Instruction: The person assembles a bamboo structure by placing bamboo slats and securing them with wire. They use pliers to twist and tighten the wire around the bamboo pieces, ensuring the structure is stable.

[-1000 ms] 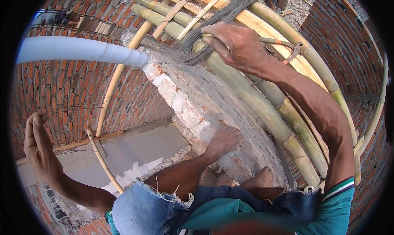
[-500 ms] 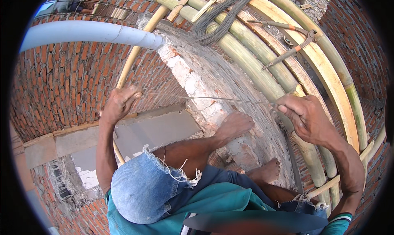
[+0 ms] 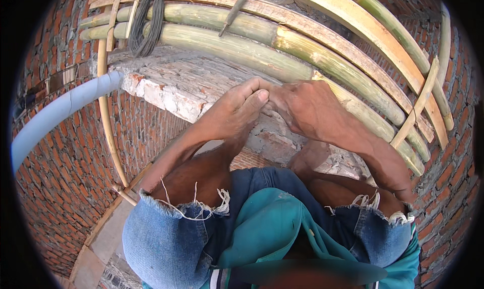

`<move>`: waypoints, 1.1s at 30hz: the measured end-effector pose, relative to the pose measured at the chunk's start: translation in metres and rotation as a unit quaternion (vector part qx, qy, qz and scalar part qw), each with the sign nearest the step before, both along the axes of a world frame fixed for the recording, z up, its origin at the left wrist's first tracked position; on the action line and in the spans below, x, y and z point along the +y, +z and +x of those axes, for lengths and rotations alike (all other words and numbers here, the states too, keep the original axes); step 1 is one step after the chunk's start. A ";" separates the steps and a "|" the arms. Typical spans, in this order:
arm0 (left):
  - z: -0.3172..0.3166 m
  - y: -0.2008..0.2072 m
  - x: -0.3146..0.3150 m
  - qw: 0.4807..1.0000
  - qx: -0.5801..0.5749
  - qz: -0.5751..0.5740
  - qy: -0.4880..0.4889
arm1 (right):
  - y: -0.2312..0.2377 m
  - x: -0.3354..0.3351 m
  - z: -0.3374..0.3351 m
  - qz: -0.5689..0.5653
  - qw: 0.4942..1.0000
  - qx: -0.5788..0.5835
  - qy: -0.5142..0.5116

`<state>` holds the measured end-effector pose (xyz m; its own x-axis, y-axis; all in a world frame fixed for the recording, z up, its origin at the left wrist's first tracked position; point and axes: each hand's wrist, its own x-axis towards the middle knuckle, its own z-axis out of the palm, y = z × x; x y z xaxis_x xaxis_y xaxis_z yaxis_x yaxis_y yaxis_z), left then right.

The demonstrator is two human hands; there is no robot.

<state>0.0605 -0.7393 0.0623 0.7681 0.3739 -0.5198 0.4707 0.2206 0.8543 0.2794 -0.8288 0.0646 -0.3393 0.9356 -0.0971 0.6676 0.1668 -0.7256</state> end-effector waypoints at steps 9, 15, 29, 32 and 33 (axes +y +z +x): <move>0.078 0.017 0.018 0.988 -0.018 -0.137 0.074 | 0.003 -0.042 0.042 0.142 0.884 0.172 -0.412; 0.116 0.014 0.005 0.982 -0.021 -0.185 0.033 | -0.012 -0.075 0.034 0.163 0.848 0.189 -0.468; 0.132 0.007 -0.007 0.973 -0.024 -0.231 -0.015 | -0.008 -0.099 0.025 0.103 0.797 0.261 -0.535; 0.129 0.005 -0.006 0.970 -0.030 -0.240 -0.008 | -0.006 -0.098 0.026 0.039 0.775 0.334 -0.535; 0.128 0.003 -0.006 0.969 -0.030 -0.246 -0.009 | -0.005 -0.096 0.025 -0.002 0.751 0.375 -0.544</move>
